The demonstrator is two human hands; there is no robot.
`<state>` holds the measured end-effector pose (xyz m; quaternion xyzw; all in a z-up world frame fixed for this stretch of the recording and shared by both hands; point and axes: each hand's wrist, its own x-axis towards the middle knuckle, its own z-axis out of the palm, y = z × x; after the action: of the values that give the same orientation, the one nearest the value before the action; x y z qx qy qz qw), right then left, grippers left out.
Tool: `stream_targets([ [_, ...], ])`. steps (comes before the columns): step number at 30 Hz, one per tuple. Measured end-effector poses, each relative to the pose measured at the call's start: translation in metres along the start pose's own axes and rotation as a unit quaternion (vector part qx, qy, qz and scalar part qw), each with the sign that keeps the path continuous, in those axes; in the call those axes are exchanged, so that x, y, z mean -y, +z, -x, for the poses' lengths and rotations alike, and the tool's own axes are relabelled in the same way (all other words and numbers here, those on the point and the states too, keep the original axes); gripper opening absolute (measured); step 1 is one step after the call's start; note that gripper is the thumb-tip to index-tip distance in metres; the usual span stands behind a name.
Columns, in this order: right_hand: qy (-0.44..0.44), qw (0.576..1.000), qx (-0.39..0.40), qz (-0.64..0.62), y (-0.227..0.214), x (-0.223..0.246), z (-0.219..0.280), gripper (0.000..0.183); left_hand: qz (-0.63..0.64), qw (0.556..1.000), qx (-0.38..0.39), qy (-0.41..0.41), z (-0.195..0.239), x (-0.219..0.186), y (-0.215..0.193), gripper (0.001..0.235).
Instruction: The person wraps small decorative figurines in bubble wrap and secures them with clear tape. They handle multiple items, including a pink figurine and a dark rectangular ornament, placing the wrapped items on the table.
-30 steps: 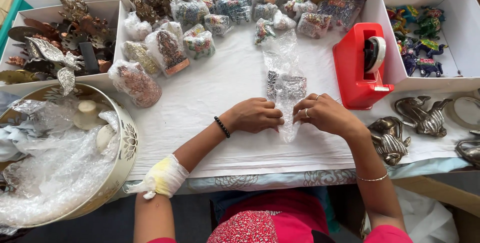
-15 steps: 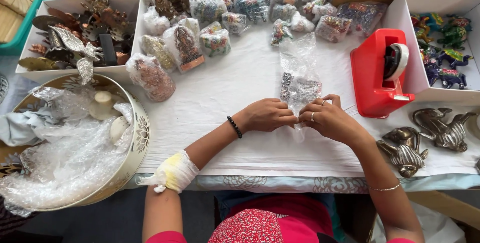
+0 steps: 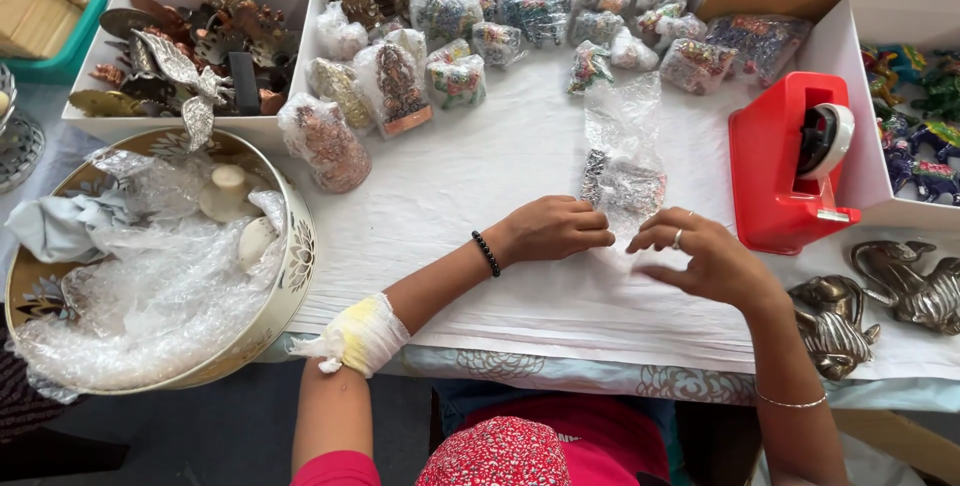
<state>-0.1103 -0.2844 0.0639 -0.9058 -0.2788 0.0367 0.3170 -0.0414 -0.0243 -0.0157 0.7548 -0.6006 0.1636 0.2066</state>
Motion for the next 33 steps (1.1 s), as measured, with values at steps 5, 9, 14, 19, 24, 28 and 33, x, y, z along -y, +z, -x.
stream_targets([
  [5, -0.080, 0.988, 0.074, 0.110, 0.014, 0.018, -0.011, 0.047, 0.036, 0.999, -0.011, 0.013, -0.001, 0.001, -0.002, 0.020],
  [9, -0.064, 0.985, 0.045, 0.154, 0.030, 0.002, -0.007, 0.018, 0.065, 0.998, -0.006, 0.020, -0.006, -0.004, -0.023, 0.024],
  [14, 0.097, 0.995, -0.009, 0.013, 0.025, 0.007, -0.013, 0.016, 0.103, 0.995, 0.002, -0.020, -0.011, -0.008, -0.026, 0.038],
  [19, 0.240, 0.966, -0.057, -0.080, 0.030, 0.002, -0.016, 0.023, 0.085, 0.995, -0.004, -0.051, -0.010, -0.008, -0.021, 0.023],
  [24, -0.053, 0.981, -0.107, 0.154, 0.014, 0.012, -0.012, 0.036, 0.075, 0.994, -0.029, -0.074, -0.007, -0.005, -0.014, 0.018],
  [28, -0.067, 0.973, -0.073, 0.206, 0.027, 0.000, -0.012, 0.035, 0.070, 0.995, -0.046, -0.052, -0.012, -0.010, -0.025, 0.017],
  [33, 0.016, 0.991, -0.087, 0.105, 0.032, -0.016, -0.013, 0.020, -0.009, 0.998, -0.051, -0.022, -0.009, -0.003, -0.005, 0.043],
])
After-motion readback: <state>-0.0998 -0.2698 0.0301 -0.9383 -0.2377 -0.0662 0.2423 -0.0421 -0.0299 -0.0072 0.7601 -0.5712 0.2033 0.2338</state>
